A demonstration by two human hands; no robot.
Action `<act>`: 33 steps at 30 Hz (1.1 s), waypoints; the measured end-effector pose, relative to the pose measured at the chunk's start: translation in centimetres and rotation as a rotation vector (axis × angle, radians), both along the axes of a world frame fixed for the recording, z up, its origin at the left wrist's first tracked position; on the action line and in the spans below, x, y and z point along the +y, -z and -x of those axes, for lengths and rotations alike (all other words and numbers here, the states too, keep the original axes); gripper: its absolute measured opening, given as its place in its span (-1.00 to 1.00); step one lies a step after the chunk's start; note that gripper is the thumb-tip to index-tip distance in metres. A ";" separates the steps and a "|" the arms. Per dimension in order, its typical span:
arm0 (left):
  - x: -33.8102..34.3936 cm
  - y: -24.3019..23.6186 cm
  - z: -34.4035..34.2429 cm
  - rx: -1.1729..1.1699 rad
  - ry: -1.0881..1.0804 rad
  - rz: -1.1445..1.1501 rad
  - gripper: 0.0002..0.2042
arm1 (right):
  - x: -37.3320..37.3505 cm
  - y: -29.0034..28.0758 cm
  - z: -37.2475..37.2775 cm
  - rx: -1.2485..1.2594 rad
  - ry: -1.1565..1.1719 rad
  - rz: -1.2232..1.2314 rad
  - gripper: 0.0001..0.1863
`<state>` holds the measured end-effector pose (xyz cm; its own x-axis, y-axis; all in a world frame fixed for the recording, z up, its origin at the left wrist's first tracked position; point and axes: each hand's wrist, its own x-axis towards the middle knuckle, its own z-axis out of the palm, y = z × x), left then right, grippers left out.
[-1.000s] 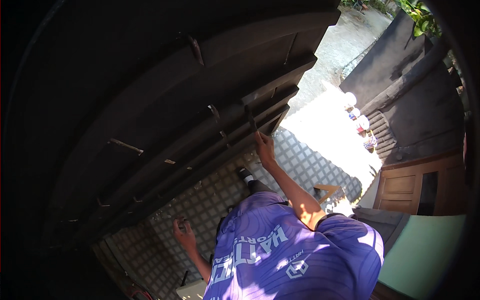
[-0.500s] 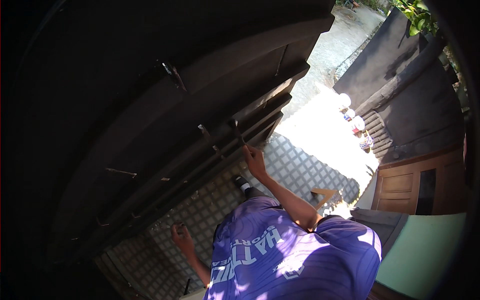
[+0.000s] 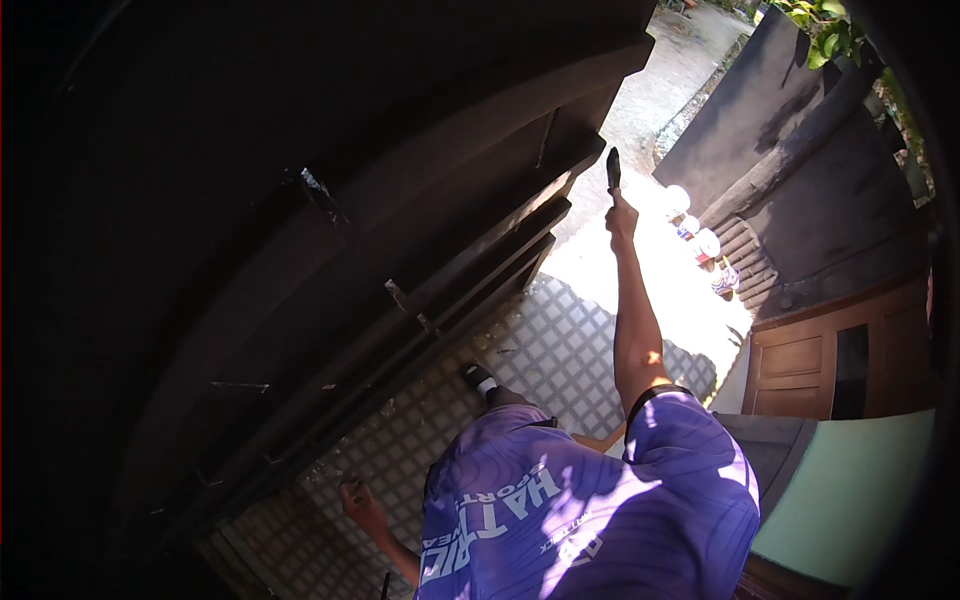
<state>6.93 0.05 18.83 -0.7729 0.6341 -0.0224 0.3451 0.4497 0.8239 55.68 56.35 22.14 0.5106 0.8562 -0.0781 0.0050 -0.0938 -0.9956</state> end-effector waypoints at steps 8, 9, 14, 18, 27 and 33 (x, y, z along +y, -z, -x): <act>-4.2 2.0 -0.4 0.056 -0.035 0.073 -0.79 | -8.4 3.1 10.9 -0.190 -0.120 -0.075 -0.60; -4.3 2.4 -0.3 0.024 -0.025 0.026 -0.79 | -11.4 4.2 12.8 -0.127 -0.196 -0.034 -0.58; 0.0 0.4 0.3 0.019 0.042 0.104 -0.82 | -23.1 4.3 20.0 -0.030 -0.848 0.054 -0.59; 1.3 -0.9 -0.4 -0.047 0.027 0.055 -0.83 | -20.0 5.1 15.4 0.349 -0.605 0.271 -0.61; -4.5 4.2 -1.5 -0.218 -0.149 -0.035 -0.82 | -5.9 -0.1 7.8 0.085 -0.188 0.003 -0.57; -7.4 6.4 -2.3 -0.269 -0.216 -0.026 -0.81 | -17.4 2.0 20.7 0.068 -0.270 0.001 -0.57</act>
<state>9.28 -7.37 12.41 -0.8579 0.4597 -0.2295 0.0130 0.4660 0.8847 34.95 38.99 20.17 0.2577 0.9605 -0.1055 -0.0373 -0.0993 -0.9944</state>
